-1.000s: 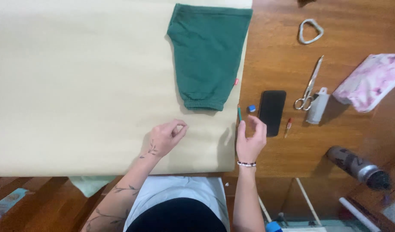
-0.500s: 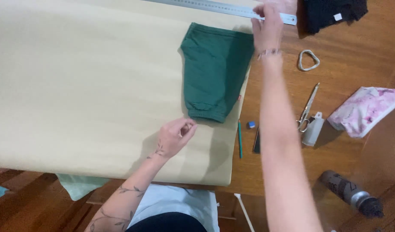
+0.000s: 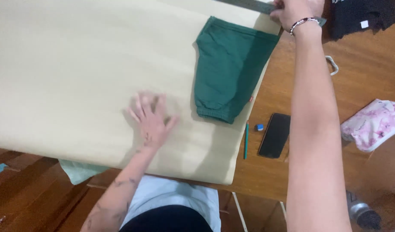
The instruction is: The person retrieves a pencil from a pencil case and uses it with a ruler to measure a pair of green shorts laid on a large sheet of paper. They mark measurements on the paper and adjust the shorts multiple times.
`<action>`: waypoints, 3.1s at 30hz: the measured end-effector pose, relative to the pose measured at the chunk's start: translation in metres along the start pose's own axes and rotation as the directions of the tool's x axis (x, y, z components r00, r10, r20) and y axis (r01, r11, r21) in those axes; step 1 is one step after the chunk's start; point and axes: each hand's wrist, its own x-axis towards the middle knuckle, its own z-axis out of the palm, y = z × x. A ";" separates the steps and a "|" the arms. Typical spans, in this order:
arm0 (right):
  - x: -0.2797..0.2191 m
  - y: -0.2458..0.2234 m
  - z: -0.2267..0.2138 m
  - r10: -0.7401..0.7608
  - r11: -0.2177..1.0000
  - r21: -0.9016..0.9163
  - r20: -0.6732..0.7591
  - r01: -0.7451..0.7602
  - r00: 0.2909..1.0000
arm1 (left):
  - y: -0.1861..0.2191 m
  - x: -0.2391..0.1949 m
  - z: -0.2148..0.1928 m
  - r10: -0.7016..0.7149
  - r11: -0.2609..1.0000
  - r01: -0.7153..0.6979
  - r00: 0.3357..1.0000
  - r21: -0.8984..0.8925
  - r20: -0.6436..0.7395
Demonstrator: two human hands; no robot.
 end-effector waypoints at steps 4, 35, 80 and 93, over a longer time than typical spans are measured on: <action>-0.019 0.016 -0.004 -0.068 0.973 0.200 -0.236 0.117 0.969 | -0.016 0.019 0.000 -0.114 0.992 0.107 0.988 0.068 0.109; -0.512 -0.160 0.056 0.477 0.690 0.517 0.201 -0.507 0.855 | -0.185 0.043 -0.071 0.161 0.986 -0.164 0.982 0.020 0.100; -0.501 -0.171 0.118 0.334 0.931 0.272 -0.364 -0.244 0.869 | -0.082 -0.082 -0.009 0.321 0.941 -0.329 0.941 0.076 0.106; -0.421 -0.190 0.086 0.379 0.905 0.347 -0.392 -0.246 0.838 | -0.087 -0.080 0.006 0.377 0.924 -0.381 0.923 0.032 0.078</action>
